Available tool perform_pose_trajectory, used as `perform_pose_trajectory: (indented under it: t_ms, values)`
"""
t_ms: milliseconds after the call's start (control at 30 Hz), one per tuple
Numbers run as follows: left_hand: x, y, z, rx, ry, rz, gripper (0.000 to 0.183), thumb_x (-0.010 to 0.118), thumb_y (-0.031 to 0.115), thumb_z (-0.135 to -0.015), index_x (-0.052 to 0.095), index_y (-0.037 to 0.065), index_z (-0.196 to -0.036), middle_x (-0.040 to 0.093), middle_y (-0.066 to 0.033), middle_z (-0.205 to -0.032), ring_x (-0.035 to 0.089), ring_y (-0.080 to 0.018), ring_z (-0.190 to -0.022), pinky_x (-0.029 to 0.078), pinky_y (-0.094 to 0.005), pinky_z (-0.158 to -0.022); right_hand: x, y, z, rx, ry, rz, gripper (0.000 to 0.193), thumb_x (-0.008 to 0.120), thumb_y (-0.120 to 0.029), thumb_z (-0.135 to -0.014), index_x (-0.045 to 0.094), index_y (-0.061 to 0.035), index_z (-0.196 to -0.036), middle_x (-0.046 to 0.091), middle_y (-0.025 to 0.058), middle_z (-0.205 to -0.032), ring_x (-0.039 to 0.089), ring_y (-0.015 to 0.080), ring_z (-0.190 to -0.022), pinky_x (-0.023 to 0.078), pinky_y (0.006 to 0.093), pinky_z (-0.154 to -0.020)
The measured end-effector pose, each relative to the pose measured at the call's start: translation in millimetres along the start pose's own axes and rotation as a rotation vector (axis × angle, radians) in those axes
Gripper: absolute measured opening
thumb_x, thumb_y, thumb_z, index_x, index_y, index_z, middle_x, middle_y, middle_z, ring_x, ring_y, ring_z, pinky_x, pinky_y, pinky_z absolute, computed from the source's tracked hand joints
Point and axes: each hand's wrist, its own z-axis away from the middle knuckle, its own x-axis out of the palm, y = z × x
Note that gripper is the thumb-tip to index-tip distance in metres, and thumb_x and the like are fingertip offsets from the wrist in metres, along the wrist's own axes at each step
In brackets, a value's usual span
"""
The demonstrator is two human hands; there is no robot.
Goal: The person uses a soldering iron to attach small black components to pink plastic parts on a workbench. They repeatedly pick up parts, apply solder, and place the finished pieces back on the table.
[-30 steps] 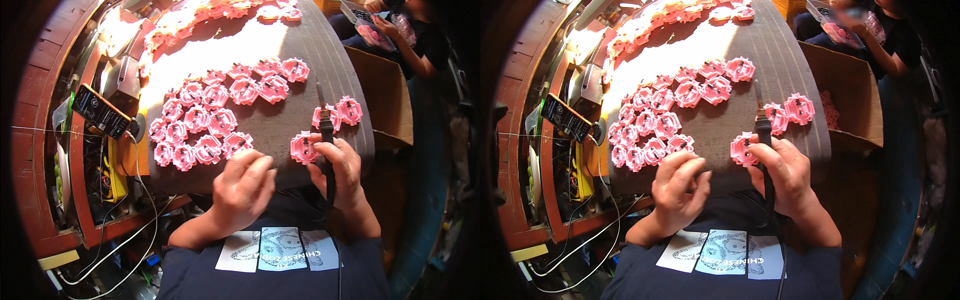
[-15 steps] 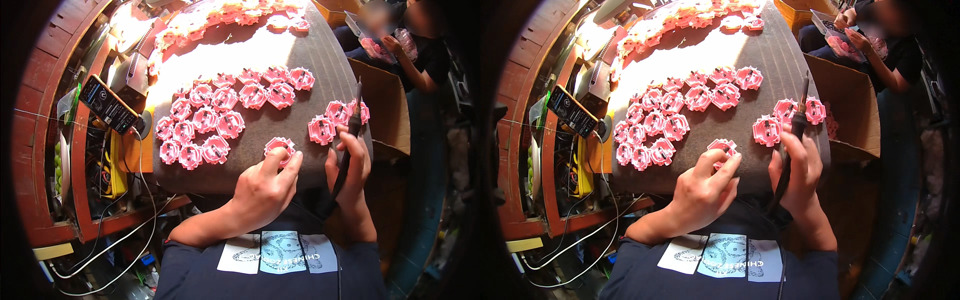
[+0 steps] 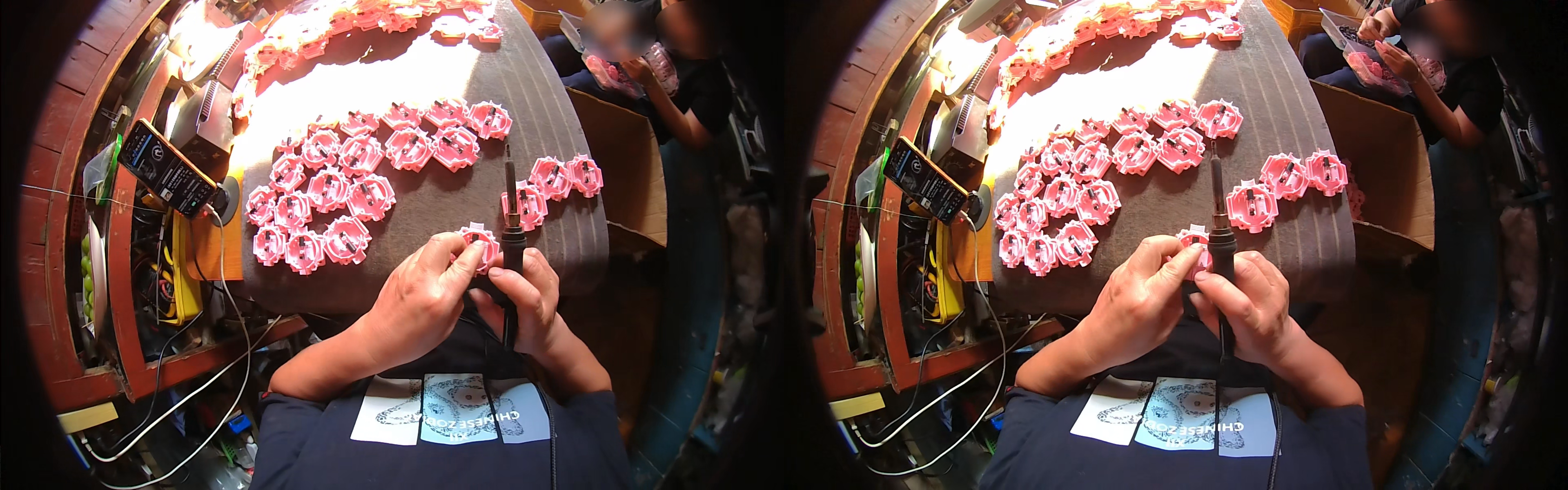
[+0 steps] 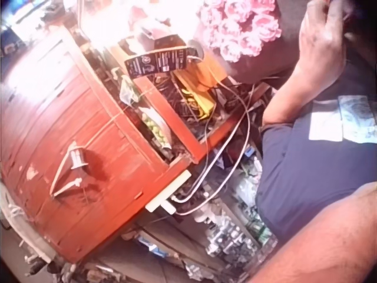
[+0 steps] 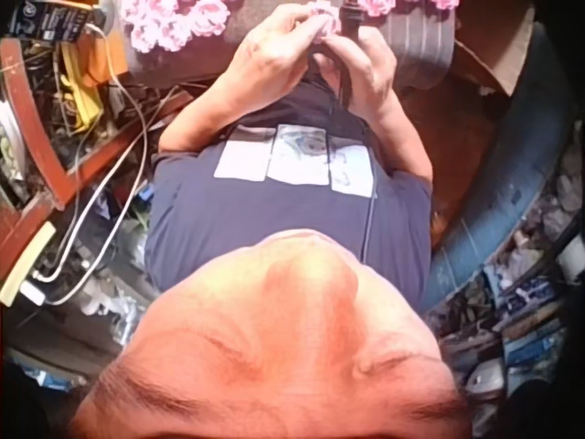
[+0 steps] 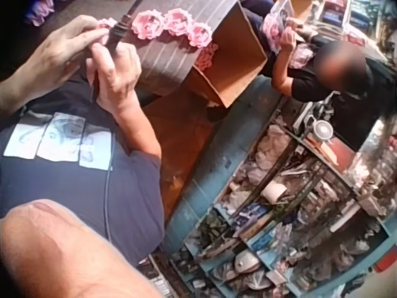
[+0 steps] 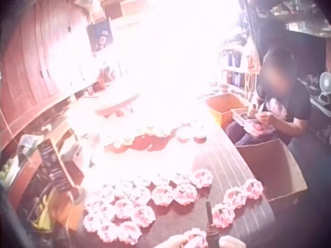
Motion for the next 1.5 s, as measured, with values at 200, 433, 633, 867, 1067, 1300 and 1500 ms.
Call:
perform_pose_trajectory:
  t_ms: [200,433,633,867,1067,1300,1500]
  values:
    - [-3,2,-1,-0.031,0.036,0.119,0.063,0.071,-0.011,-0.080,0.058,-0.003,-0.141,0.060,-0.0240,-0.126,0.068,-0.0424,-0.108,0.061,-0.0466,-0.089,9,3,-3,-0.034,0.021,0.034,0.059,0.080,0.002,-0.078,0.059,-0.0072,-0.132,0.069,0.0150,-0.104,0.068,0.0317,-0.079,0.056,0.0409,-0.066]
    - [5,-4,1,-0.060,0.046,0.184,0.045,0.079,-0.006,-0.081,0.069,0.002,-0.124,0.062,-0.0177,-0.119,0.072,-0.0332,-0.094,0.061,-0.0413,-0.079,6,2,-1,0.045,0.043,-0.060,0.054,0.077,0.010,-0.078,0.061,-0.0017,-0.128,0.068,0.0147,-0.094,0.062,0.0292,-0.069,0.048,0.0380,-0.056]
    - [6,-6,-7,-0.059,0.095,0.189,0.031,0.077,-0.009,-0.085,0.074,0.003,-0.114,0.065,-0.0146,-0.112,0.072,-0.0298,-0.086,0.061,-0.0385,-0.073,10,1,-4,0.064,0.116,-0.062,0.046,0.073,0.016,-0.083,0.061,0.0012,-0.124,0.067,0.0156,-0.092,0.059,0.0298,-0.064,0.048,0.0397,-0.055]
    - [8,-9,-7,-0.047,0.163,0.181,0.024,0.077,-0.008,-0.087,0.074,0.002,-0.109,0.068,-0.0156,-0.106,0.072,-0.0315,-0.086,0.060,-0.0389,-0.073,10,0,3,0.009,0.179,-0.067,0.044,0.076,0.009,-0.083,0.061,-0.0018,-0.123,0.071,0.0191,-0.101,0.069,0.0319,-0.074,0.057,0.0395,-0.063]
    - [10,-4,-7,-0.108,0.192,0.156,0.019,0.079,-0.005,-0.087,0.074,0.001,-0.105,0.068,-0.0142,-0.103,0.072,-0.0309,-0.086,0.059,-0.0390,-0.072,6,0,4,-0.101,0.048,0.052,0.044,0.081,-0.004,-0.082,0.063,-0.0050,-0.123,0.074,0.0205,-0.112,0.075,0.0355,-0.086,0.062,0.0431,-0.071]
    - [15,-5,-6,-0.103,0.222,0.141,0.021,0.081,-0.004,-0.085,0.075,0.002,-0.104,0.069,-0.0131,-0.100,0.073,-0.0301,-0.087,0.060,-0.0391,-0.073,8,3,1,-0.055,0.060,0.031,0.049,0.079,0.002,-0.078,0.062,-0.0011,-0.124,0.074,0.0206,-0.108,0.073,0.0351,-0.084,0.061,0.0436,-0.071]
    - [13,-5,-5,-0.084,0.208,0.100,0.026,0.082,-0.005,-0.082,0.074,0.001,-0.106,0.069,-0.0148,-0.102,0.073,-0.0320,-0.090,0.061,-0.0397,-0.074,1,3,-4,-0.019,0.044,-0.054,0.039,0.078,-0.003,-0.087,0.063,0.0007,-0.123,0.073,0.0192,-0.104,0.072,0.0332,-0.079,0.060,0.0427,-0.070]
